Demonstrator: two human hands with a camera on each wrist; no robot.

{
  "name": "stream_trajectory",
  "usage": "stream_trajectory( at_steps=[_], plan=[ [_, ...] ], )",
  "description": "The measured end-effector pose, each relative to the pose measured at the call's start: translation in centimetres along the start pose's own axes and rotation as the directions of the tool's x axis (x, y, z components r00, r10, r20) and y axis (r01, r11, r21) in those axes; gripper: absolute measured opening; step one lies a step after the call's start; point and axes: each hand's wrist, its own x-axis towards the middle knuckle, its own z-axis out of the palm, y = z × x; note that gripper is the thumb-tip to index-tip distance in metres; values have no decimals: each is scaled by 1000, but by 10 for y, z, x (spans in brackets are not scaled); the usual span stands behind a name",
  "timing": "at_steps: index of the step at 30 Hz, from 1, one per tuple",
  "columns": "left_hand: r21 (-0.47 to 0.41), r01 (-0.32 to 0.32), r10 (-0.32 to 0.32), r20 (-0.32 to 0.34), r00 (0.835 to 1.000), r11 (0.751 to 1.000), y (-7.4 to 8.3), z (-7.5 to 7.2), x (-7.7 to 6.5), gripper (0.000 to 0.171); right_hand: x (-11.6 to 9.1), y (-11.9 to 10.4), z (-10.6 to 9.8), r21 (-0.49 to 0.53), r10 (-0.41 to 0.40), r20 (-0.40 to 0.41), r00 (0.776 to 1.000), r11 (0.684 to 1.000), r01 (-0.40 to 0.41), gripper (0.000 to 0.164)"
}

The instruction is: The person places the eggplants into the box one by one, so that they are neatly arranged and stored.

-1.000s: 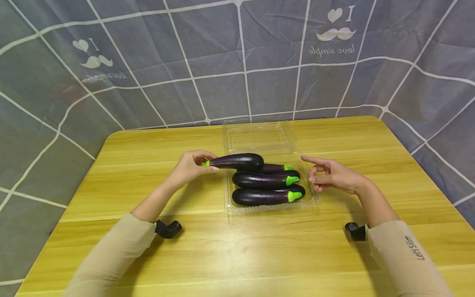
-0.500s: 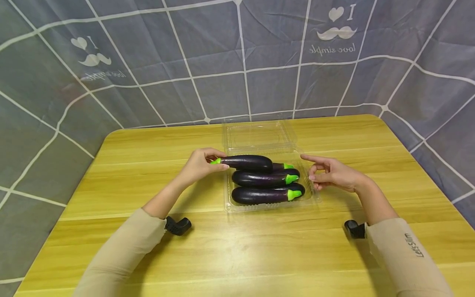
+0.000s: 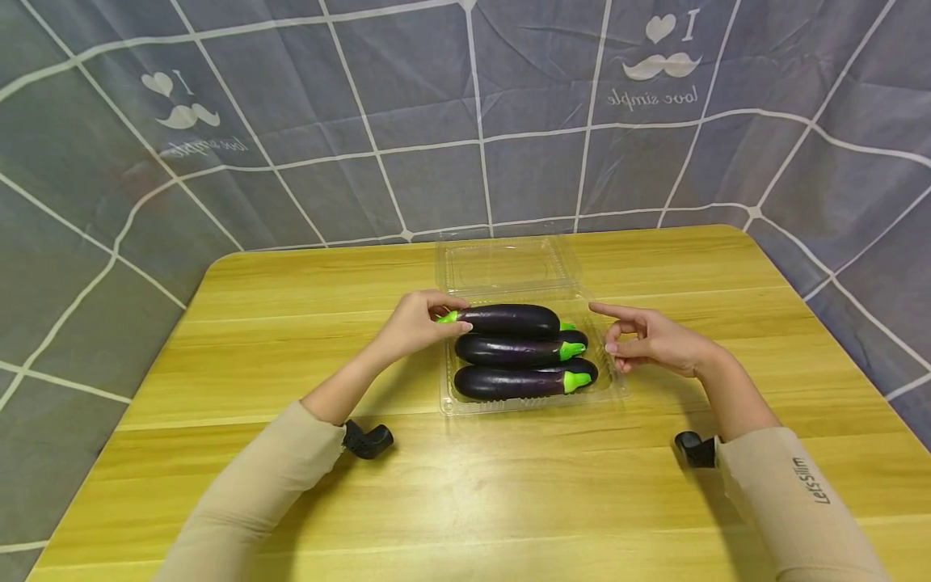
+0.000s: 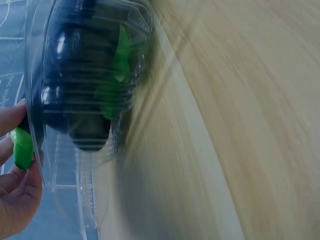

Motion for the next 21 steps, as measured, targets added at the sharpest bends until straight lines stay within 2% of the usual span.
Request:
stream_trajectory(
  at_steps=[8, 21],
  plan=[
    [39, -37, 36, 18, 999, 999, 8, 8, 5, 31, -1, 1, 0, 13, 2, 3, 1000, 1000, -2, 68],
    [130, -80, 71, 74, 995, 988, 9, 16, 12, 31, -1, 2, 0, 0, 2, -3, 1000, 1000, -2, 68]
  ],
)
